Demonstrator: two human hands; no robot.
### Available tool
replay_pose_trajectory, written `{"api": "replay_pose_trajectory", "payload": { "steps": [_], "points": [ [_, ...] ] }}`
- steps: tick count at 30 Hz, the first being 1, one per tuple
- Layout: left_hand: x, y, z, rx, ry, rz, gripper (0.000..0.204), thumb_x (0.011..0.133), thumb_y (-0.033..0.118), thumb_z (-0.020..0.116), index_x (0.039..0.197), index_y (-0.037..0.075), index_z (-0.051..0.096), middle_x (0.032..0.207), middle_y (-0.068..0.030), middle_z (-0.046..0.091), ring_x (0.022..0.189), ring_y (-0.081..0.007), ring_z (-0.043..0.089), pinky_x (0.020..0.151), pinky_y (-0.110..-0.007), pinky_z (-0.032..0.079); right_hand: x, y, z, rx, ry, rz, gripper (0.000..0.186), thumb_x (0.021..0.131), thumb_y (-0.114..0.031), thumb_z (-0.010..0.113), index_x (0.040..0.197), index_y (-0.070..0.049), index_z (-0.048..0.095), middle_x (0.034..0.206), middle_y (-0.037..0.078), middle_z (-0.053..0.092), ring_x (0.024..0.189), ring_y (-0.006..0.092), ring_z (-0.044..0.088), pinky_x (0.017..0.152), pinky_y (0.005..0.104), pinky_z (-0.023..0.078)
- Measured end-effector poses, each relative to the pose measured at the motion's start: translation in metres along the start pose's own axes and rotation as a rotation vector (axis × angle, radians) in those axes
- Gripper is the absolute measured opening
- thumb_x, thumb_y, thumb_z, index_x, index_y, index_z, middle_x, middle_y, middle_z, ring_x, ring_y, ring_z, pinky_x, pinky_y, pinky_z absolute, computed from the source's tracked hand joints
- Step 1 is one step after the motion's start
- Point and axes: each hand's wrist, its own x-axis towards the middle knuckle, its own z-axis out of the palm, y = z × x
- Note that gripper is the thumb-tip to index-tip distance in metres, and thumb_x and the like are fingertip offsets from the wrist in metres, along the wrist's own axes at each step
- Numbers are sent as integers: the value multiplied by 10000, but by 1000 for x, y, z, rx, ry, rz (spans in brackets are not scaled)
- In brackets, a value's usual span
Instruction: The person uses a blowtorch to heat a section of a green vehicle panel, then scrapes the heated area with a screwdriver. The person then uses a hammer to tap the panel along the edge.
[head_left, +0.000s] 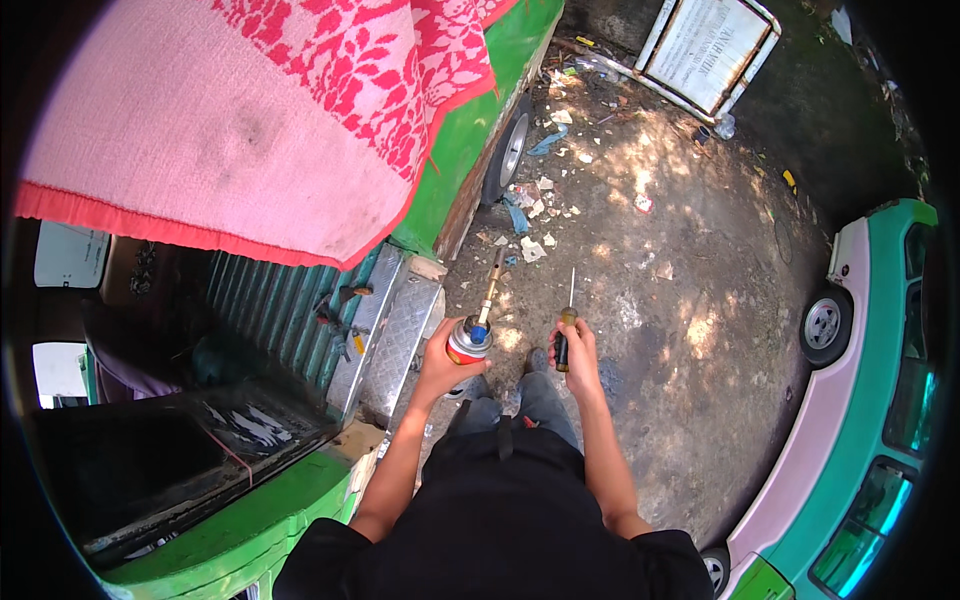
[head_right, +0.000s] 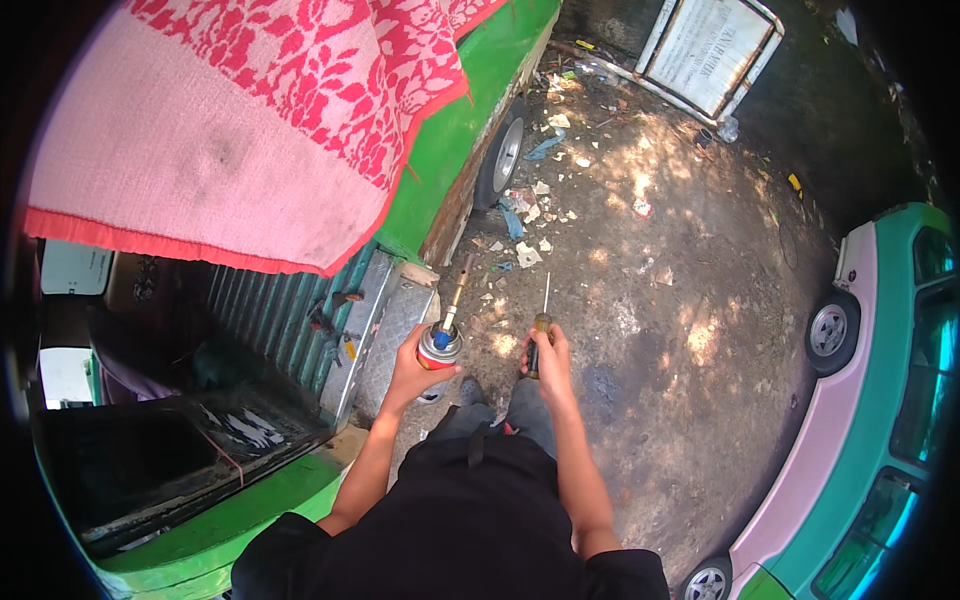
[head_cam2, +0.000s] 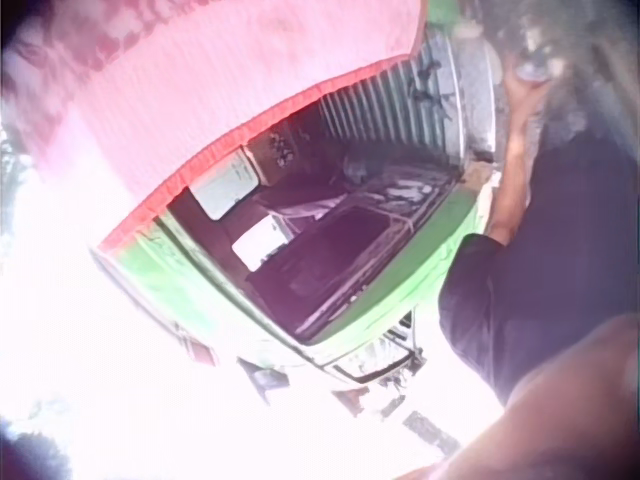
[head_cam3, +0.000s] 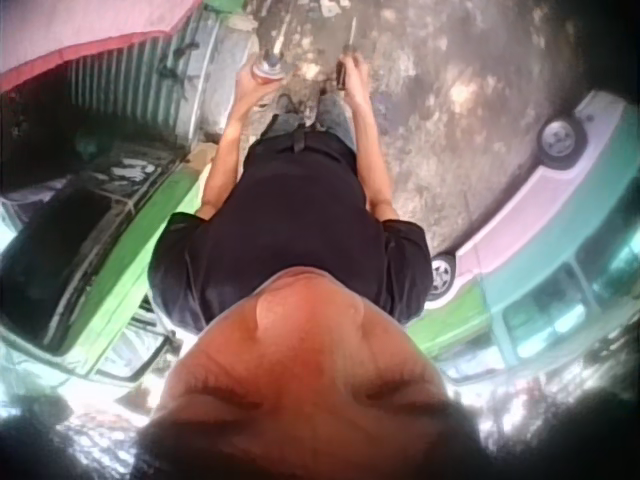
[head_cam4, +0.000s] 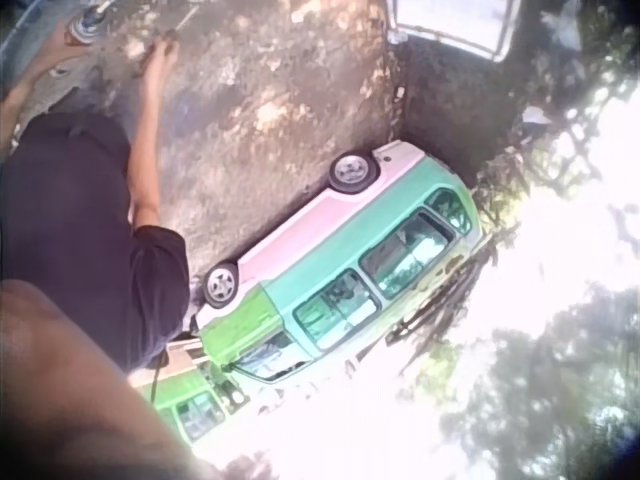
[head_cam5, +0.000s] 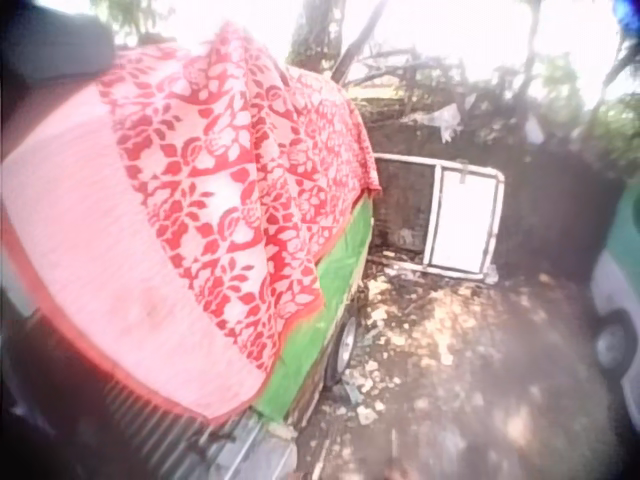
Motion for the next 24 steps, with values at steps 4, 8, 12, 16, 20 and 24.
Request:
{"api": "replay_pose_trajectory", "payload": {
  "steps": [4,8,12,16,20,24],
  "points": [
    [-29,-9,-23,85,19,5,678,613,127,937,1201,0,623,1074,-82,633,1009,-213,649,925,-337,503,-27,16,9,-25,-3,55,139,990,-187,558,1046,-65,519,834,65,590,538,124,536,400,284,396],
    [-57,-14,-33,75,82,6,720,621,126,935,1246,7,598,1122,-85,642,1056,-206,646,964,-340,497,-47,30,15,-59,-64,78,143,989,-192,560,1049,-71,514,832,58,594,522,117,526,397,269,380],
    [-86,-11,-40,15,134,-34,799,643,103,934,1324,16,526,1146,-71,645,1084,-166,625,985,-329,487,-62,48,27,-121,-156,59,157,985,-202,567,1054,-71,513,827,53,598,507,111,518,391,261,367],
    [-118,-18,-55,-75,229,-109,869,661,92,937,1384,29,460,1157,-67,647,1067,-150,638,972,-328,506,-77,67,54,-150,-261,50,181,978,-218,594,1050,-76,509,808,46,593,488,111,513,380,264,362],
    [-144,-27,-76,-139,360,-134,859,678,54,921,1398,55,452,1176,-74,649,1067,-160,644,974,-330,516,-79,93,78,-205,-322,70,179,983,-228,583,1055,-78,518,810,48,600,467,110,501,381,263,355],
    [-148,-40,-119,-195,481,-130,848,669,22,914,1384,35,459,1177,-69,634,1070,-171,641,971,-329,517,-88,107,127,-227,-359,66,169,983,-223,583,1053,-84,519,805,42,599,462,108,500,376,262,349]
  ]
}}
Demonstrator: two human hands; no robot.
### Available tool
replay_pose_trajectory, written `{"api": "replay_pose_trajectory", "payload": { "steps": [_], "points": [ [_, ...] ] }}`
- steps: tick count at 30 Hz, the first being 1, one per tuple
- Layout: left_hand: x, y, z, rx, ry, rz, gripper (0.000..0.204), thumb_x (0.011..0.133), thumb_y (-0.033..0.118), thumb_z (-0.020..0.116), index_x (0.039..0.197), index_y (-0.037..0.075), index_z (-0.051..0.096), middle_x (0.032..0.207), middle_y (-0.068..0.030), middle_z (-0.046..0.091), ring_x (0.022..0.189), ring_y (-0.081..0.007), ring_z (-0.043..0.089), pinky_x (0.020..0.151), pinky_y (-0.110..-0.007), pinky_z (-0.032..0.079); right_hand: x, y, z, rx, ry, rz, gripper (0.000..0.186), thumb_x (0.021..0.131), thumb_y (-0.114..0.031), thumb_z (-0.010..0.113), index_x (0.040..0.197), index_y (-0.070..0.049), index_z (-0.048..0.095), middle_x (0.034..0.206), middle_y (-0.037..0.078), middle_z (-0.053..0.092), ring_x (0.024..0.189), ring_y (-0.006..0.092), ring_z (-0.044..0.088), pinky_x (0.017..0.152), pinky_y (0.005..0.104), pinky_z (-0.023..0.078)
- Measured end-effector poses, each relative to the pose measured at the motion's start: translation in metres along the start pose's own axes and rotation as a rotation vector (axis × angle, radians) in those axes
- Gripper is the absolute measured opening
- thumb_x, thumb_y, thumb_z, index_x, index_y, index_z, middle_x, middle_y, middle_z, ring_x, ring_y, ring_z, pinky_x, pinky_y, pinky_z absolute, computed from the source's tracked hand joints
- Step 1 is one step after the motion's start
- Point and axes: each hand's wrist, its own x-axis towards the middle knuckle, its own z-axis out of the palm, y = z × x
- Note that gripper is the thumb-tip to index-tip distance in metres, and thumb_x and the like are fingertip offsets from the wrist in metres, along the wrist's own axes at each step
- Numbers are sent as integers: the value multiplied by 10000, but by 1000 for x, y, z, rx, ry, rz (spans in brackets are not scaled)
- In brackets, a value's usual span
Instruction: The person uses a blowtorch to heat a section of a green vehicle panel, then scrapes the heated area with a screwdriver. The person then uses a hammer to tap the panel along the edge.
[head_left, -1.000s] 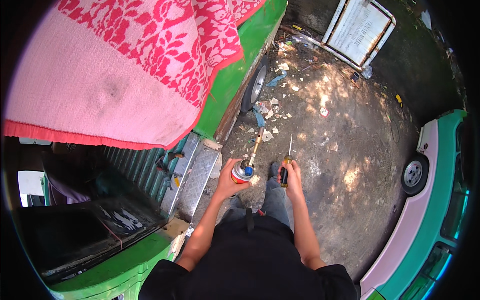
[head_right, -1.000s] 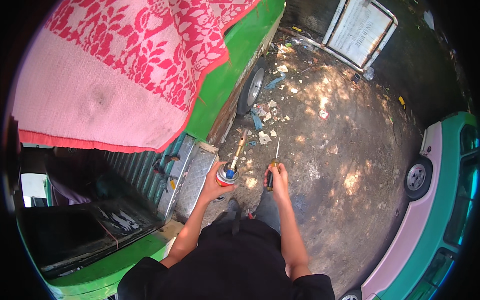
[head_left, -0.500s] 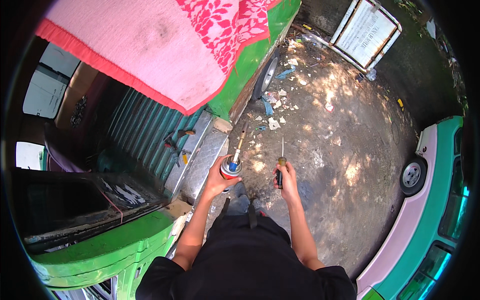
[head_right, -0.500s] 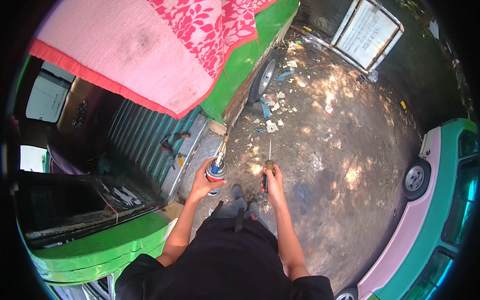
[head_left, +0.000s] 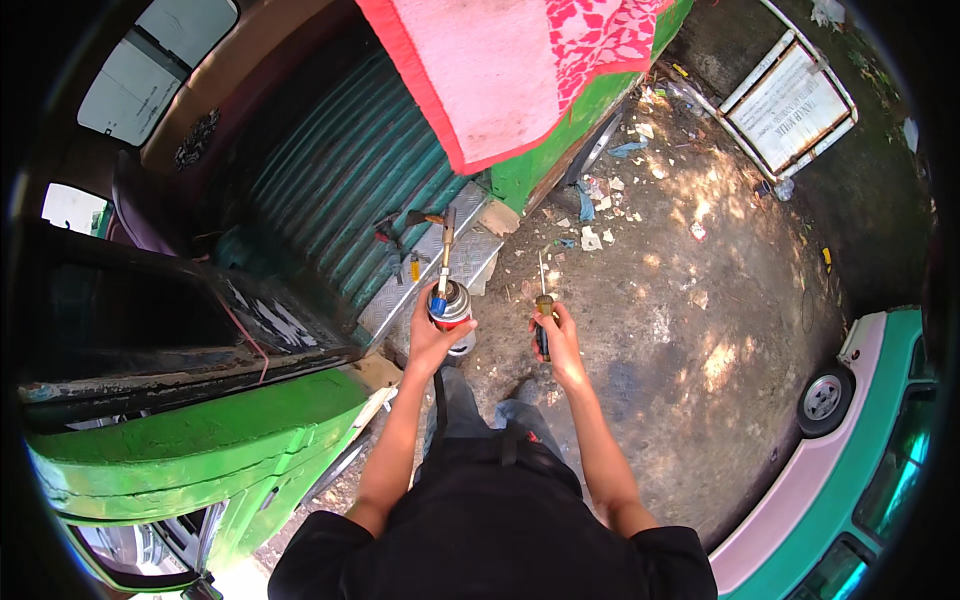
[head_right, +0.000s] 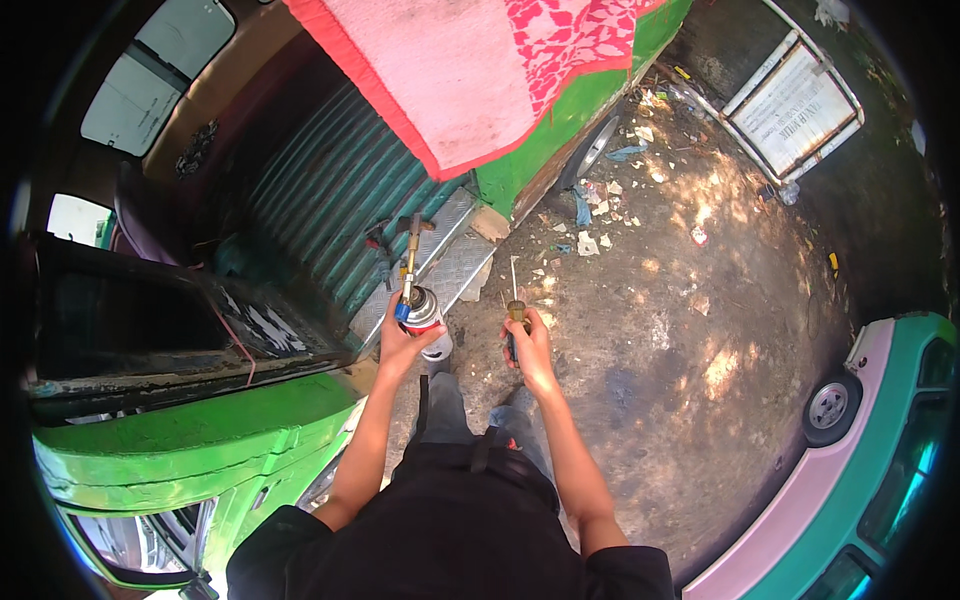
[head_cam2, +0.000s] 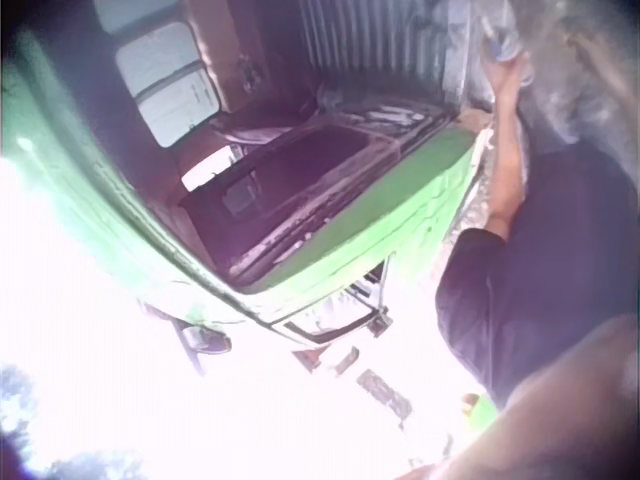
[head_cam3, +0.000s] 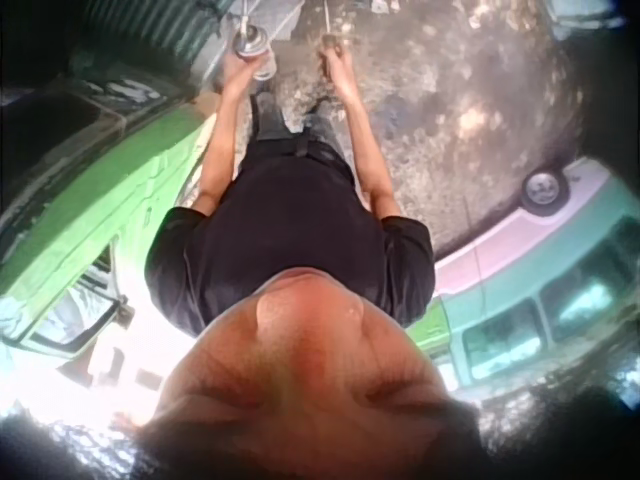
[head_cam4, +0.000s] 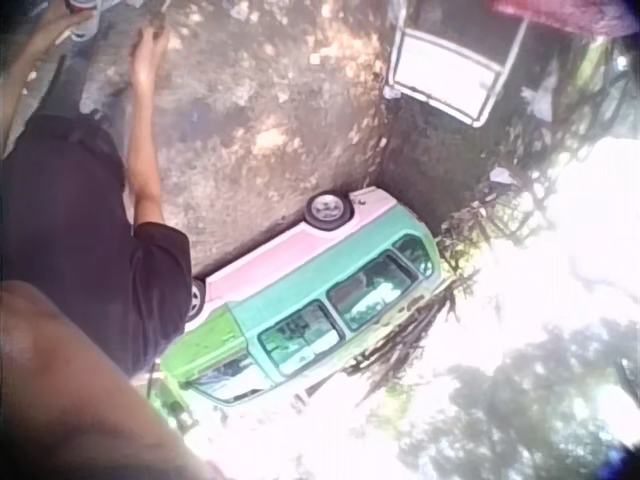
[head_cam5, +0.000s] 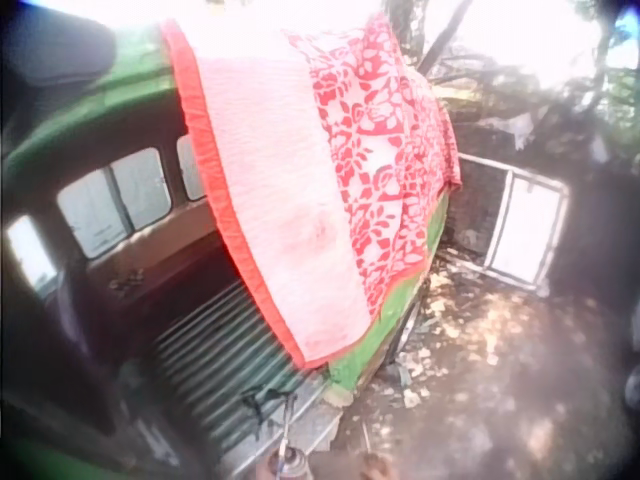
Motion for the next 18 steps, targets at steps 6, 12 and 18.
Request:
{"api": "replay_pose_trajectory", "payload": {
  "steps": [6,12,18],
  "points": [
    [45,-26,-76,-59,80,-41,856,677,-5,896,1398,47,438,1181,-66,627,1047,-158,644,946,-320,532,45,37,77,-23,23,48,134,984,-201,576,1018,-83,521,804,48,601,469,110,509,373,272,344],
    [86,-65,-149,-30,186,-8,791,682,-4,906,1346,67,483,1165,-36,631,1032,-145,646,936,-316,525,103,87,139,-10,37,71,131,978,-185,576,1021,-76,518,800,65,606,469,120,514,376,277,353],
    [111,-135,-188,-201,289,-79,759,711,-91,844,1353,87,479,1211,-40,591,1088,-146,623,895,-315,580,162,145,169,-5,83,107,129,977,-176,580,1018,-82,502,785,62,610,467,108,502,370,270,333]
  ]
}}
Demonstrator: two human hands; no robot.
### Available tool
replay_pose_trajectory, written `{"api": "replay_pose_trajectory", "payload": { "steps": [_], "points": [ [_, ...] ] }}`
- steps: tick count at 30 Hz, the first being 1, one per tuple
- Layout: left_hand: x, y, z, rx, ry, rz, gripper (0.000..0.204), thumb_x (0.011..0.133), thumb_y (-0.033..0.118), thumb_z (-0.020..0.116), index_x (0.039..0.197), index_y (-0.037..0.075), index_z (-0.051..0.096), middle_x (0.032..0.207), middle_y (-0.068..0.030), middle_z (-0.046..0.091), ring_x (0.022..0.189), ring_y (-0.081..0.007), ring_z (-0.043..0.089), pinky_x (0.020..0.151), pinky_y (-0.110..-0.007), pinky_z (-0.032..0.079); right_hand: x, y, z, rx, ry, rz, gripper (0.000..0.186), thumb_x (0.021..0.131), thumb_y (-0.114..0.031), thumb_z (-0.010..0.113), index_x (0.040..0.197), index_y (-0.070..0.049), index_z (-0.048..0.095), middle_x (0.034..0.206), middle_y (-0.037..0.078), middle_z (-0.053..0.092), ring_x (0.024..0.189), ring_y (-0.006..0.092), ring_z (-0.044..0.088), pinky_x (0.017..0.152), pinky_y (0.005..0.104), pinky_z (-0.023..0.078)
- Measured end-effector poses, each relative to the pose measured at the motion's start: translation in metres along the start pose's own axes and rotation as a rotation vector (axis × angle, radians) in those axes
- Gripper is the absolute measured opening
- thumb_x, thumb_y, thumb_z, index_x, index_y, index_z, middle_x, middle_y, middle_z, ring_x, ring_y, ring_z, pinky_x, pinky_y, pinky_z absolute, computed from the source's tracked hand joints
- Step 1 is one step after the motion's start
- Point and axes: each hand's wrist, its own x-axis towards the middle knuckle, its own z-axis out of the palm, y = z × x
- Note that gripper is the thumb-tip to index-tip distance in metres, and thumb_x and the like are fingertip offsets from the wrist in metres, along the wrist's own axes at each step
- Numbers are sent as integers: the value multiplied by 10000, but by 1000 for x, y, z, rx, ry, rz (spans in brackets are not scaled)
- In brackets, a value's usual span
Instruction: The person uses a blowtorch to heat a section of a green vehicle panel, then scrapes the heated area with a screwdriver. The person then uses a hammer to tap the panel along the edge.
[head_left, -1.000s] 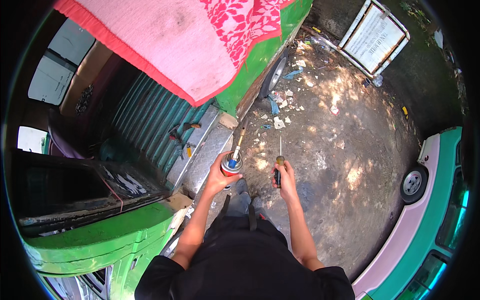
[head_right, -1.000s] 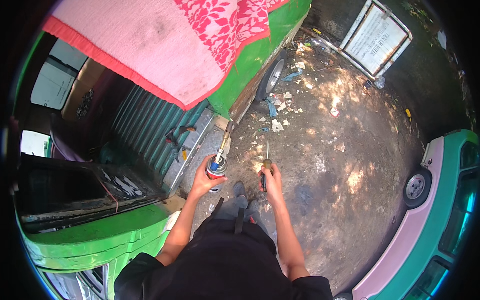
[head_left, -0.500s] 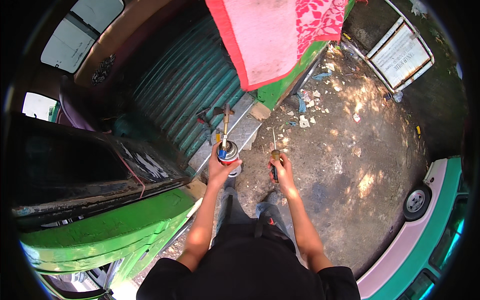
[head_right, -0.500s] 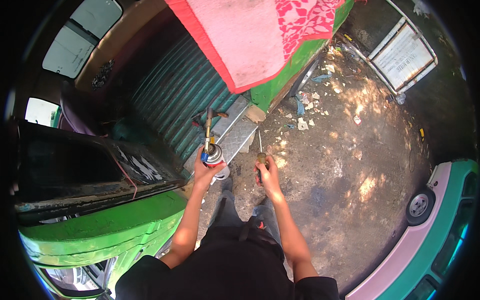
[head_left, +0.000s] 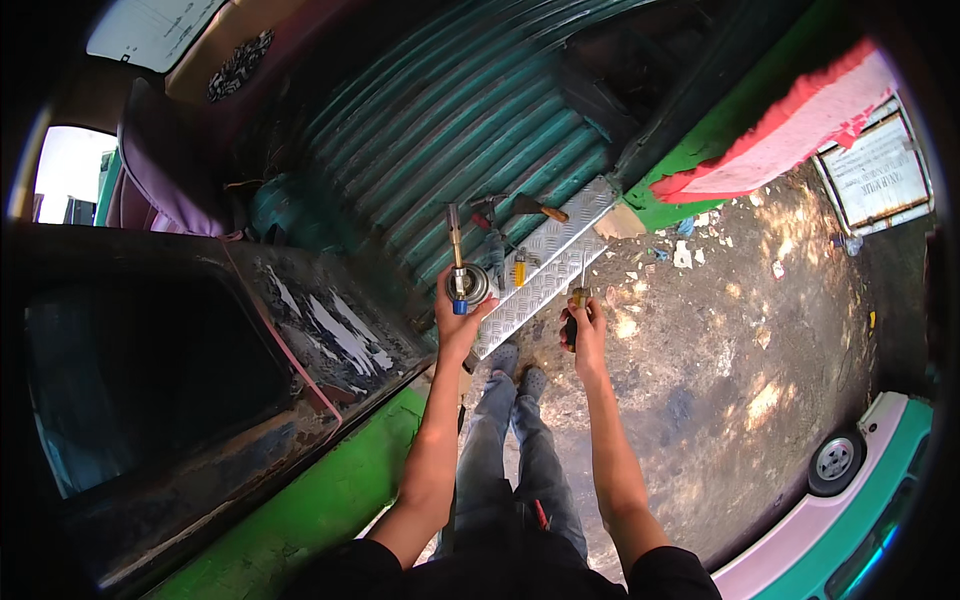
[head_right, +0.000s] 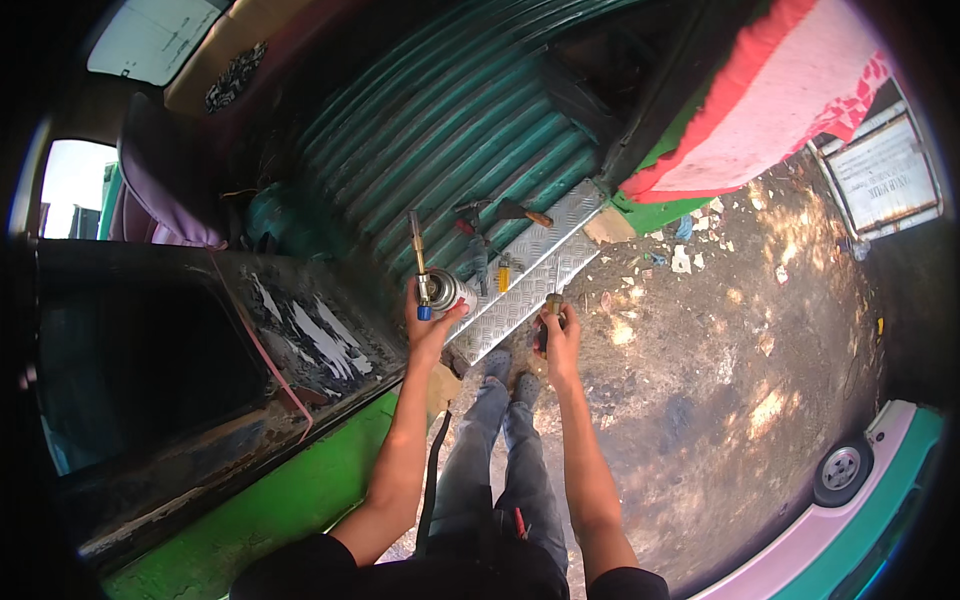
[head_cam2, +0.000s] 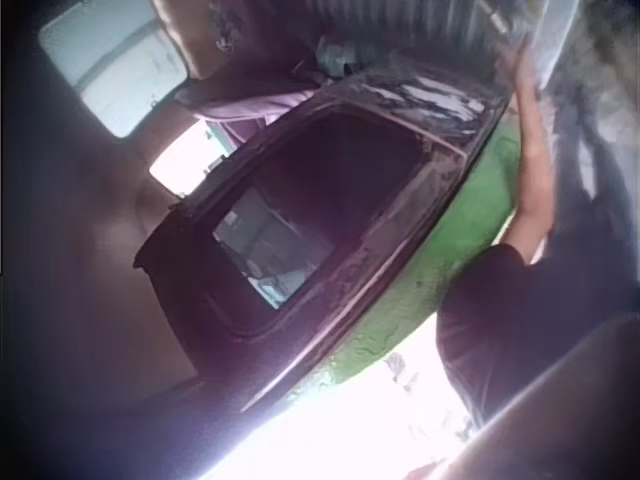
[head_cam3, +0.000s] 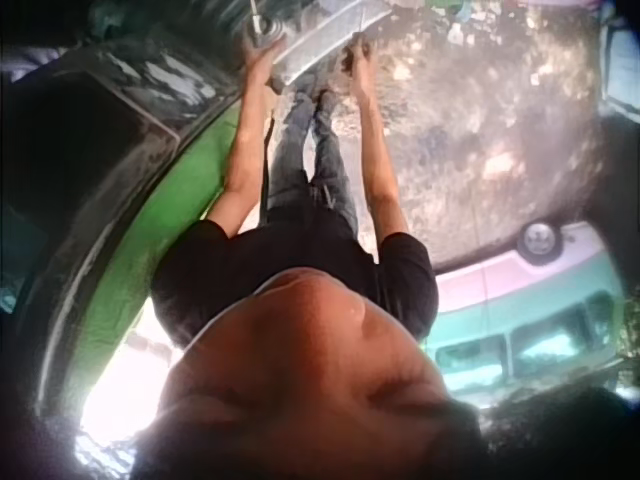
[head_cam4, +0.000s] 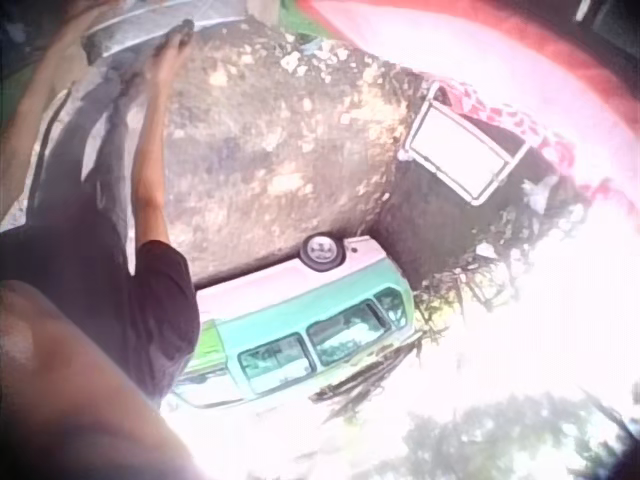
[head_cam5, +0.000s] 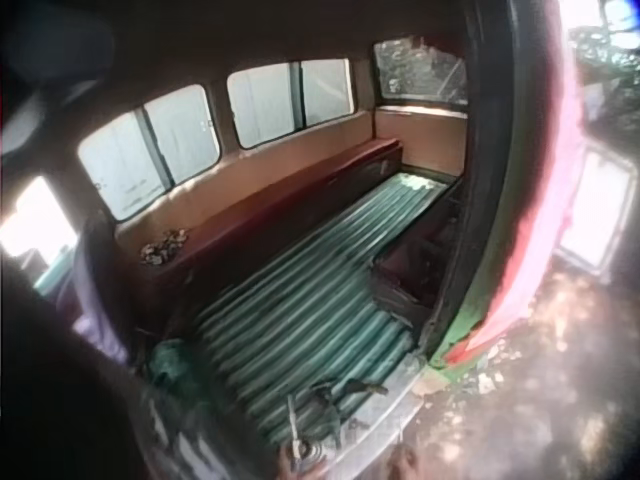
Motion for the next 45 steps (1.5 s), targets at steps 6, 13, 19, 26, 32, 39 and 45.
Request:
{"api": "replay_pose_trajectory", "payload": {
  "steps": [6,13,19,26,32,39,45],
  "points": [
    [14,-61,-26,-32,67,66,771,694,-74,848,1359,88,493,1226,-24,576,1091,-165,597,938,-293,508,44,41,20,-10,-56,-48,142,978,-189,590,1010,-67,522,787,51,605,469,101,505,373,267,347],
    [20,-113,-27,-106,105,86,817,680,-143,824,1380,108,484,1324,-28,552,1145,-155,574,883,-276,563,71,81,10,-20,-106,-57,129,989,-216,573,1009,-103,515,807,37,586,508,114,514,403,272,351],
    [26,-145,-29,-12,105,96,860,698,-165,797,1430,100,432,1433,-60,520,1237,-194,536,1025,-310,491,69,101,-3,2,-83,-53,118,993,-205,566,999,-102,510,805,40,582,494,113,504,392,275,350],
    [26,-149,-34,62,64,89,864,719,-133,803,1450,99,406,1440,-70,515,1230,-185,544,1038,-307,473,53,112,-17,-3,-44,-11,131,973,-164,586,1005,-80,490,786,60,602,482,105,512,387,267,364],
    [21,-144,-29,-43,87,56,945,714,-132,795,1506,115,342,1504,-97,436,1277,-201,517,1054,-329,464,47,112,-16,-10,-51,-23,129,976,-172,592,990,-93,490,785,52,604,483,101,514,383,263,367],
    [-34,-153,-13,116,260,174,1036,695,-127,790,1538,121,243,1522,-138,351,1442,-259,338,1204,-405,231,36,94,-12,7,-32,-56,144,980,-179,600,990,-89,488,786,49,603,489,98,518,382,260,367],
    [-80,-145,17,153,296,145,901,736,-126,774,1456,160,313,1515,-93,372,1455,-257,344,1194,-473,200,0,54,-23,83,-8,-128,134,982,-163,598,1023,-86,496,783,45,604,470,100,511,374,265,355]
  ]
}}
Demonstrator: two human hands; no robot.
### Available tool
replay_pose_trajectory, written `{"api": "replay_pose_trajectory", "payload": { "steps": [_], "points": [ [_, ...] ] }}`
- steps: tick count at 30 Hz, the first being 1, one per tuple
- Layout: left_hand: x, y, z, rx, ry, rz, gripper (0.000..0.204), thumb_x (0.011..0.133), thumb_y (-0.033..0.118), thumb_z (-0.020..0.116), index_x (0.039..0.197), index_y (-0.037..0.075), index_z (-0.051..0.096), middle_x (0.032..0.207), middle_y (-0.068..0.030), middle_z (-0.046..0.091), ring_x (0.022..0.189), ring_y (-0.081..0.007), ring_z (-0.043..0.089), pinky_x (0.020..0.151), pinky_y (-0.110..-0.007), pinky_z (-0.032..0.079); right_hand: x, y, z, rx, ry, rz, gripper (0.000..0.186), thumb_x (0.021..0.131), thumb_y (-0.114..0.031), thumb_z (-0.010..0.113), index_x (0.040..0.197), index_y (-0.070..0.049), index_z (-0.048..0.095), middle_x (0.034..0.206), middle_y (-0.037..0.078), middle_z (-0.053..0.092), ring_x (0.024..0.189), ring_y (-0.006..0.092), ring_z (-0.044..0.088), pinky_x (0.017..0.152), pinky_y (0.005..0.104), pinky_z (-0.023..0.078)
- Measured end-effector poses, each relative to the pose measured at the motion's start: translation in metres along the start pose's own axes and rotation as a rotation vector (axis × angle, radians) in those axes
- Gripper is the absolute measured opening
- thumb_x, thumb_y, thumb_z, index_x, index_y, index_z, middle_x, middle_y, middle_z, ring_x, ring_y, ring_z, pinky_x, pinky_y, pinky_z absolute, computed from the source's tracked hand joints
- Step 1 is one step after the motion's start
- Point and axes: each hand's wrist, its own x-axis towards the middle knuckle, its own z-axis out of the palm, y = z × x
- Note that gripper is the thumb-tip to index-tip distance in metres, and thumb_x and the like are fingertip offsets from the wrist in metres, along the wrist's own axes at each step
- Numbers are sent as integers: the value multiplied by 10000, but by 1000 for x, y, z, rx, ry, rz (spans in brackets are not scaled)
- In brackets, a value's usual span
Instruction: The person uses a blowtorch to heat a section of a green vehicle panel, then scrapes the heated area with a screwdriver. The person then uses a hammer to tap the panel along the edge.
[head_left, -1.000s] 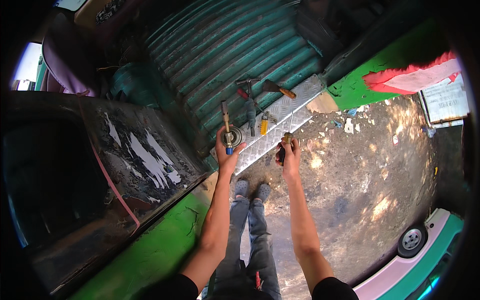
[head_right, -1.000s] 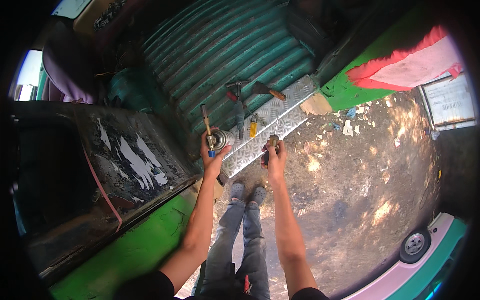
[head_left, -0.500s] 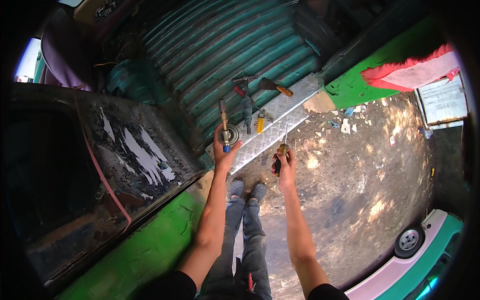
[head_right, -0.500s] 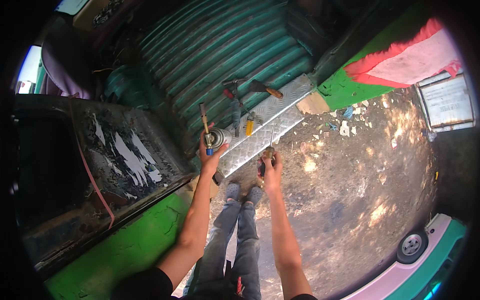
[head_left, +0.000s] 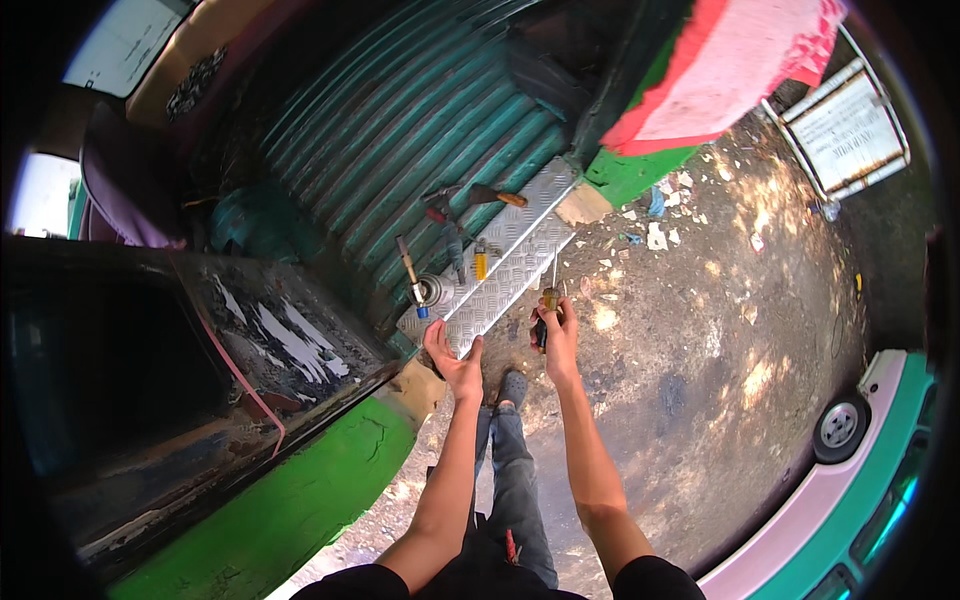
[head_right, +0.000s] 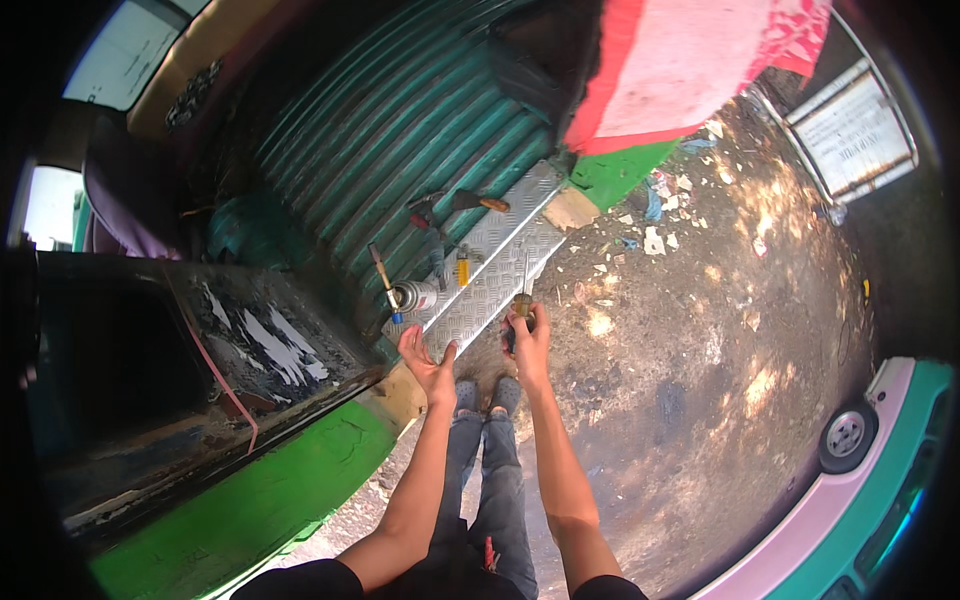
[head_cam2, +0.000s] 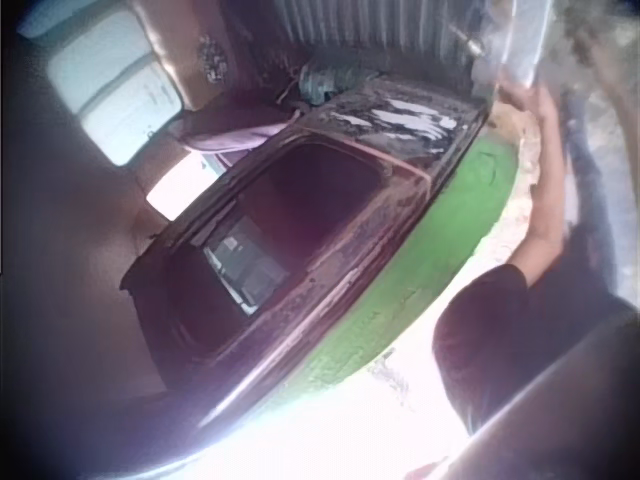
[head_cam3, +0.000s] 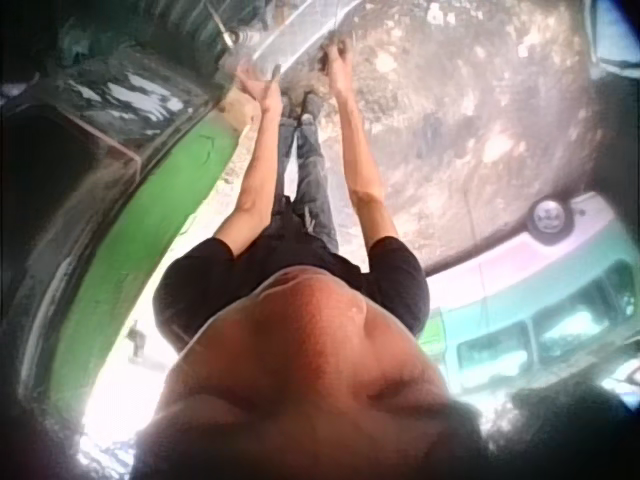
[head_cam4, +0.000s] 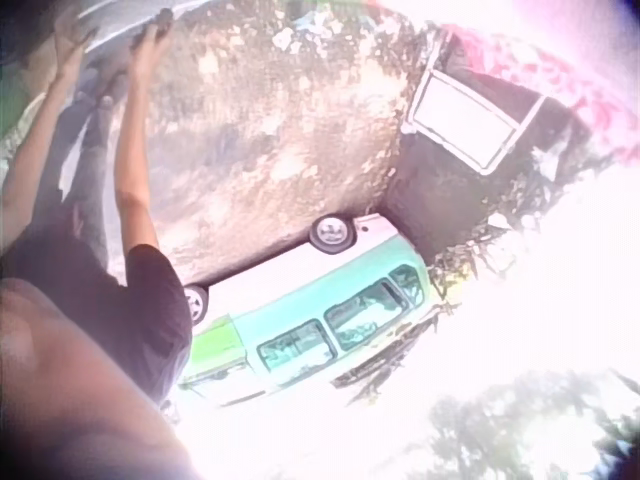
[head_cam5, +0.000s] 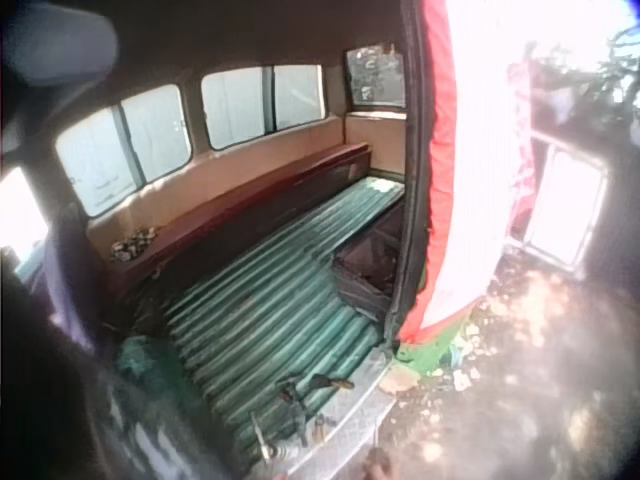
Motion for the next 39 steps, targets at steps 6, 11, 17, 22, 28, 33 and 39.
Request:
{"api": "replay_pose_trajectory", "payload": {
  "steps": [6,11,17,22,28,33,39],
  "points": [
    [-35,97,63,-61,-290,-14,588,842,-67,714,1350,85,461,1403,-108,523,1367,-246,472,1135,-402,357,-50,-87,-57,29,99,-136,115,985,-143,563,1068,-79,515,800,45,601,470,114,519,380,268,372],
    [-61,154,102,-129,-620,147,429,874,-38,684,1270,42,538,1368,-143,573,1343,-262,510,1143,-387,362,-107,-136,-106,125,238,-145,127,984,-161,563,1069,-85,506,813,49,604,480,114,524,379,263,383],
    [-98,217,152,-178,-891,203,312,920,14,661,1220,19,574,1309,-140,645,1287,-239,580,1110,-377,412,-157,-178,-157,168,297,-238,142,993,-194,564,1058,-85,499,817,53,602,481,121,521,374,265,386],
    [-111,245,197,-224,-1001,174,284,944,27,649,1217,9,572,1256,-127,675,1207,-216,640,1038,-344,472,-159,-205,-187,226,362,-266,158,994,-201,571,1067,-74,513,839,56,593,486,120,521,382,269,388],
    [-102,242,258,-217,-1110,122,259,953,11,625,1207,7,575,1166,-121,683,1116,-219,673,991,-339,498,-117,-224,-222,250,412,-263,188,1004,-211,569,1099,-52,539,902,54,590,510,126,534,401,273,395],
    [-76,227,320,-204,-1099,-2,247,960,-3,596,1205,-11,569,1133,-134,682,1094,-243,679,1000,-352,497,-56,-243,-244,251,386,-190,208,1009,-219,568,1133,-54,542,897,51,585,531,122,541,406,267,393],
    [-39,210,432,-168,-1041,99,221,967,56,607,1179,-6,594,1182,-140,685,1155,-230,653,1033,-359,478,45,-270,-280,224,375,-148,220,1038,-265,526,1154,-79,542,873,48,597,475,107,502,369,259,359]
  ]
}}
